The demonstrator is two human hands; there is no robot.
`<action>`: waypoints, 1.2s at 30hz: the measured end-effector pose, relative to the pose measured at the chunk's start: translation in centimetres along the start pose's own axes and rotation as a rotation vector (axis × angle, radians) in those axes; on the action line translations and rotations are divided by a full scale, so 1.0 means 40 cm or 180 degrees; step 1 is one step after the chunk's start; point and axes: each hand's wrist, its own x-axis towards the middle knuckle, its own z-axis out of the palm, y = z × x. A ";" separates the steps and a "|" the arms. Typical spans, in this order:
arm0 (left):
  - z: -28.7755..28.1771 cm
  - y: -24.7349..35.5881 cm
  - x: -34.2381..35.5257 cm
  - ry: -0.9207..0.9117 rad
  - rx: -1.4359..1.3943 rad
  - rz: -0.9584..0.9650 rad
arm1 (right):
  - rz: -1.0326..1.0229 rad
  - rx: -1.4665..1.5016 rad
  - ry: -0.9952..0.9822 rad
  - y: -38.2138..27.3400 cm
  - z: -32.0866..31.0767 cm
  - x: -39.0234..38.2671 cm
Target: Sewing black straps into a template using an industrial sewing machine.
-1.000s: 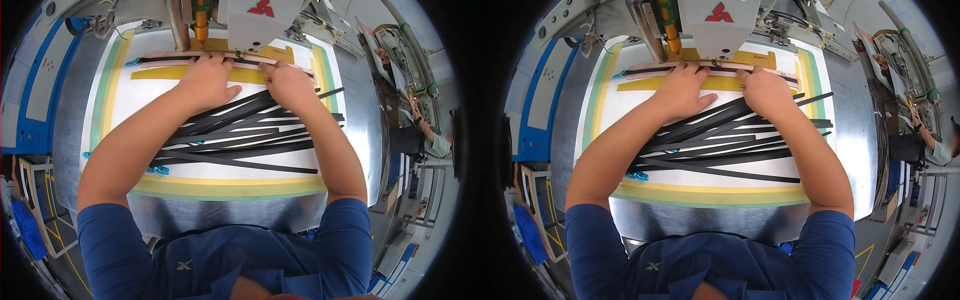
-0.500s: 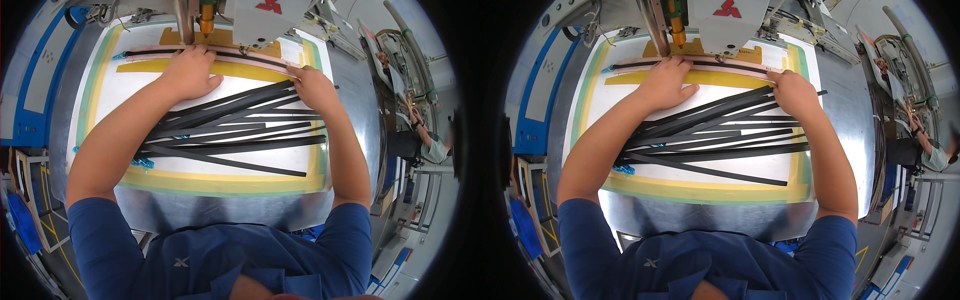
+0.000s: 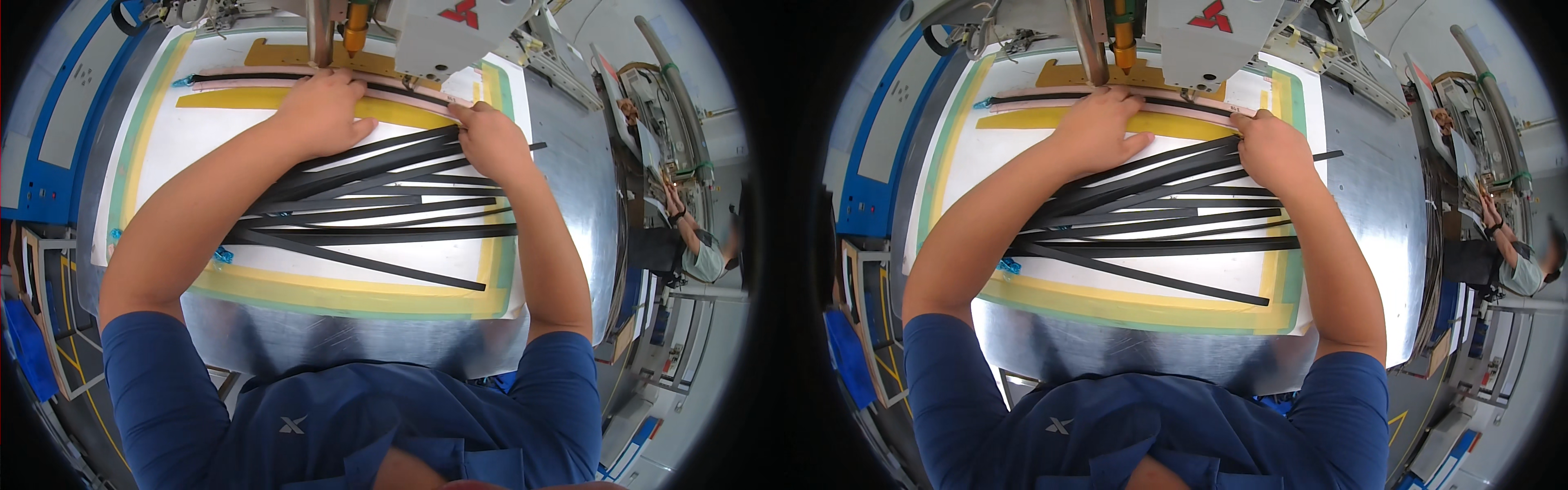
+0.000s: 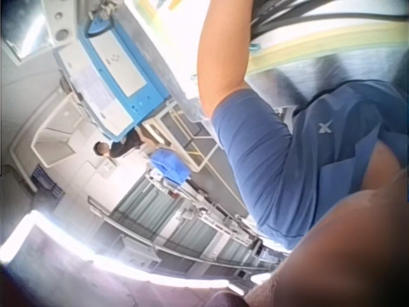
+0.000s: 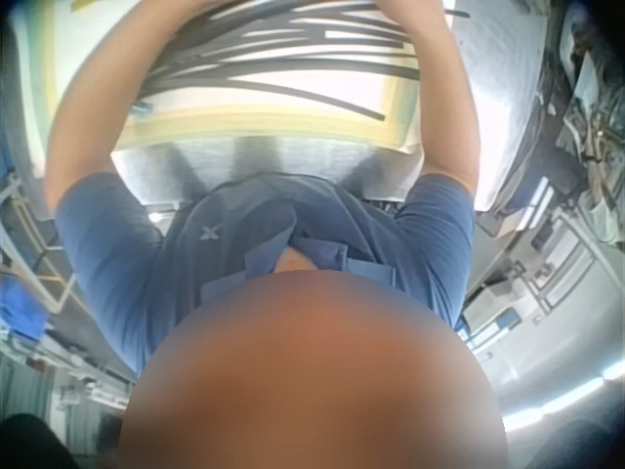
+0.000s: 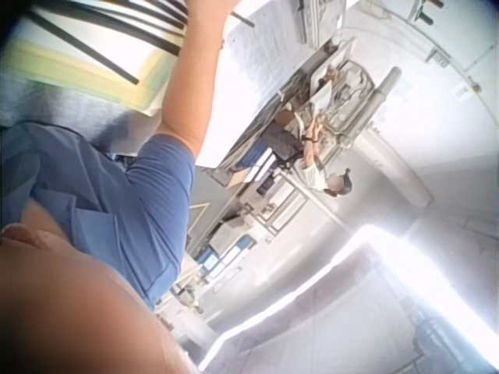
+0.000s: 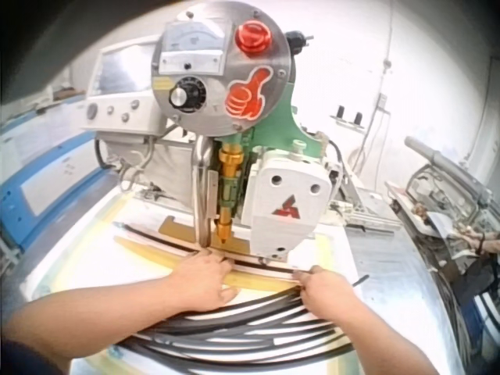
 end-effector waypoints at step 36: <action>0.056 0.210 0.092 0.0089 0.0092 -0.0084 | -0.0373 0.0531 0.0599 0.073 0.095 -0.011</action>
